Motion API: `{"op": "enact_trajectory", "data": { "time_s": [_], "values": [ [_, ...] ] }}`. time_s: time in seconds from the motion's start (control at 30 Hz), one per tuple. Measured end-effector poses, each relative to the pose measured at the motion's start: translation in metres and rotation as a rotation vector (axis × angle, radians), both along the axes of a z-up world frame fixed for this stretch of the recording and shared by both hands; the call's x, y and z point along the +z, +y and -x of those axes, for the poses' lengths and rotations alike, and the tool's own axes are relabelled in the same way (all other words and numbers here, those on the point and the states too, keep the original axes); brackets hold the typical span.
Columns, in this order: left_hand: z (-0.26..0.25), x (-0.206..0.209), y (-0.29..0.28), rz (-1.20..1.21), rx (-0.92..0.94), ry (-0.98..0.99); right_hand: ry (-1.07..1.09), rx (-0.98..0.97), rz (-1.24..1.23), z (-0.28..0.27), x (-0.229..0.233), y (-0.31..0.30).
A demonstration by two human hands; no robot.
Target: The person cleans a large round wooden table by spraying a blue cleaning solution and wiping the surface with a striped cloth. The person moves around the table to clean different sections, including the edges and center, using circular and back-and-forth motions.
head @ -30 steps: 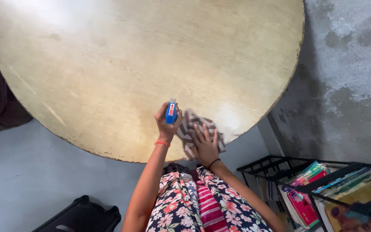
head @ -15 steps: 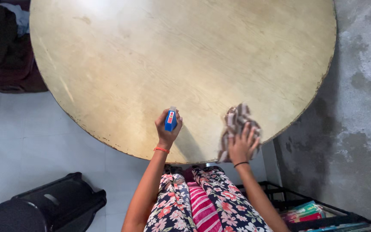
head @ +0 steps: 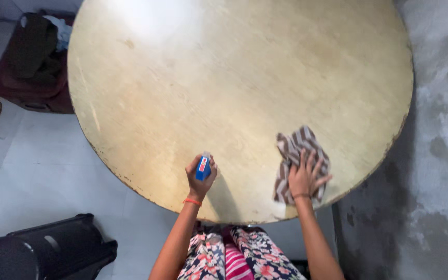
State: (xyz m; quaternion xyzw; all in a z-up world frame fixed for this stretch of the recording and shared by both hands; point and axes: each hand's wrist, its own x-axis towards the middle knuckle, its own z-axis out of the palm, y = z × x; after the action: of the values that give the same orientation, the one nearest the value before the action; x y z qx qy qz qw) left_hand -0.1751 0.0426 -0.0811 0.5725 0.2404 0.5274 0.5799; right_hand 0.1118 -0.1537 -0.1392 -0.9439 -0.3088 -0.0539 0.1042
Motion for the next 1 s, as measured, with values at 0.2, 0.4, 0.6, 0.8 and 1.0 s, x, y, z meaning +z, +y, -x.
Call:
{"op": "enact_trajectory", "data": {
  "time_s": [0.2,0.4,0.6,0.8,1.0],
  "values": [
    [-0.003,0.013,0.002,-0.075,0.093,0.125,-0.001,0.345,0.228,0.108,-0.008,0.027],
    [-0.002,0.022,0.004,-0.148,0.103,0.136,0.037,0.492,0.119,0.044,0.014,0.129],
    [-0.001,0.02,0.002,-0.135,0.1,0.131,0.006,0.086,0.002,-0.062,0.005,0.052],
    [-0.004,0.019,-0.003,-0.147,0.158,0.112,0.119,0.084,0.5,0.065,0.007,0.039],
    [-0.003,0.016,0.001,-0.121,0.175,0.21,0.081,0.483,0.124,0.069,0.015,0.135]
  ]
}}
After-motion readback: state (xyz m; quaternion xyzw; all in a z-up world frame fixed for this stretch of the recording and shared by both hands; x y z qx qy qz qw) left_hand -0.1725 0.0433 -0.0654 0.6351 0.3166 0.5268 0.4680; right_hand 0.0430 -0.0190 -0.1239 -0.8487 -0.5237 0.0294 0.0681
